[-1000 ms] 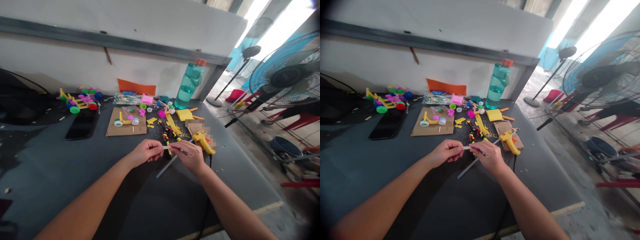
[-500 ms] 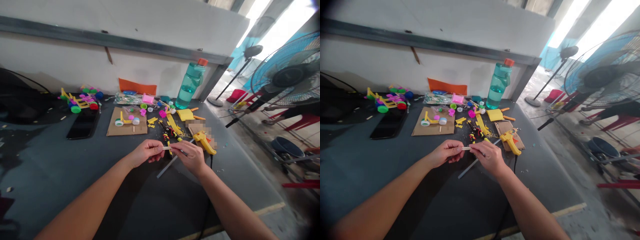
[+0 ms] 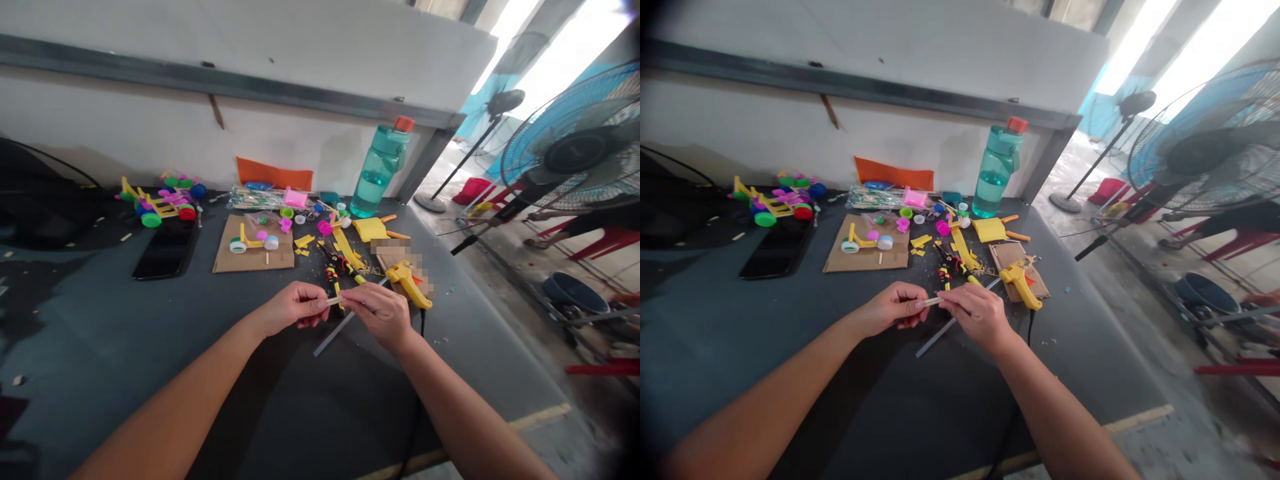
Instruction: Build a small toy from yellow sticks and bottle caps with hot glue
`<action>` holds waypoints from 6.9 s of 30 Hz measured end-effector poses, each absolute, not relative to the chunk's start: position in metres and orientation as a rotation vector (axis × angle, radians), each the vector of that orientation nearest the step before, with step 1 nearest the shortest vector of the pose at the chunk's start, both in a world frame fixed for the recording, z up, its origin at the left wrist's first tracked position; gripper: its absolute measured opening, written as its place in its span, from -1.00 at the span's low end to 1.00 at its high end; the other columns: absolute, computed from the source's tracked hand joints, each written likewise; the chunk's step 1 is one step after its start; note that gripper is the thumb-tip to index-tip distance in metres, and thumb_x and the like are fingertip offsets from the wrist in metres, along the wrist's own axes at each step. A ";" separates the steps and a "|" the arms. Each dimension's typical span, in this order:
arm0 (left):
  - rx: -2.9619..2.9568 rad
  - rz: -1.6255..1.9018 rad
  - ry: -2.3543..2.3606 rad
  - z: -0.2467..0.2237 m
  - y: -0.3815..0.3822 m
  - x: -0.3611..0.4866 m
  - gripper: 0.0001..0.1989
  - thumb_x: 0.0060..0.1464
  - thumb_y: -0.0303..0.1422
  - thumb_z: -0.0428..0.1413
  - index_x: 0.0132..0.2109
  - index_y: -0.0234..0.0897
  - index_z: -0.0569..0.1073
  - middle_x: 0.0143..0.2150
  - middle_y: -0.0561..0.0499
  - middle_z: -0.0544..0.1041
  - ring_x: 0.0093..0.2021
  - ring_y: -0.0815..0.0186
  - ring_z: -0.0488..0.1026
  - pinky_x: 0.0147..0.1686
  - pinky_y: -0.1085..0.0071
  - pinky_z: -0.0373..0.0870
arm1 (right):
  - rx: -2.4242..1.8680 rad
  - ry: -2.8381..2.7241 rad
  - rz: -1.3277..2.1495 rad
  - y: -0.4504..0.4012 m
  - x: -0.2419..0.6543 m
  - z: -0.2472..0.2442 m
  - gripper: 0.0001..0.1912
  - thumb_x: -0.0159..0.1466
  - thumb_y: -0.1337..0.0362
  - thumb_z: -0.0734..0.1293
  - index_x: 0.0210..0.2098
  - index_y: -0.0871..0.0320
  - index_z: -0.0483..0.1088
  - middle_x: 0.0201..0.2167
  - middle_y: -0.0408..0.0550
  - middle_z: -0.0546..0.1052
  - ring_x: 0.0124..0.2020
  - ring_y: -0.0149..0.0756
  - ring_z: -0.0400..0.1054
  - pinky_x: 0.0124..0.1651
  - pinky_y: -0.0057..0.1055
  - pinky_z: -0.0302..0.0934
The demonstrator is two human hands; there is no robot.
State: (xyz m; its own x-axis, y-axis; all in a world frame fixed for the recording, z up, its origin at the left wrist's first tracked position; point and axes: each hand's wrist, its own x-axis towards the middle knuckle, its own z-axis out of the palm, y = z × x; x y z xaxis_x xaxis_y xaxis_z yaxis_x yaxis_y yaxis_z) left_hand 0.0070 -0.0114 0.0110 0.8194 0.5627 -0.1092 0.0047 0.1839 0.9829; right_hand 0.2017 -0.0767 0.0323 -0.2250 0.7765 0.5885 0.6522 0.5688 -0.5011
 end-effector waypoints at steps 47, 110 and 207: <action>1.159 0.566 0.456 0.014 -0.009 0.010 -0.73 0.12 -0.36 -0.07 -0.53 -0.30 0.19 -0.56 0.15 0.20 -0.67 0.54 0.10 -0.73 0.57 0.12 | -1.213 -1.771 0.069 -0.078 0.202 0.033 -0.88 0.19 0.36 0.33 -0.29 0.11 0.50 -0.45 -0.11 0.55 -0.44 -0.38 0.42 -0.34 -0.46 0.32; 1.285 0.705 0.673 0.011 -0.011 0.018 -0.75 -0.07 -0.20 0.19 -0.38 -0.34 0.46 -0.51 0.07 0.43 -0.60 0.49 0.24 -0.65 0.56 0.17 | -1.158 -1.846 -0.098 -0.076 0.201 0.030 -0.88 0.20 0.39 0.31 -0.28 0.11 0.47 -0.44 -0.09 0.56 -0.43 -0.34 0.43 -0.30 -0.42 0.33; 1.460 0.838 0.783 0.019 -0.022 0.021 -0.77 0.03 -0.22 0.11 -0.40 -0.32 0.45 -0.51 0.06 0.43 -0.60 0.50 0.26 -0.66 0.58 0.20 | -1.221 -1.777 0.023 -0.078 0.196 0.030 -0.85 0.21 0.38 0.29 -0.27 0.09 0.49 -0.43 -0.11 0.56 -0.41 -0.37 0.43 -0.31 -0.45 0.35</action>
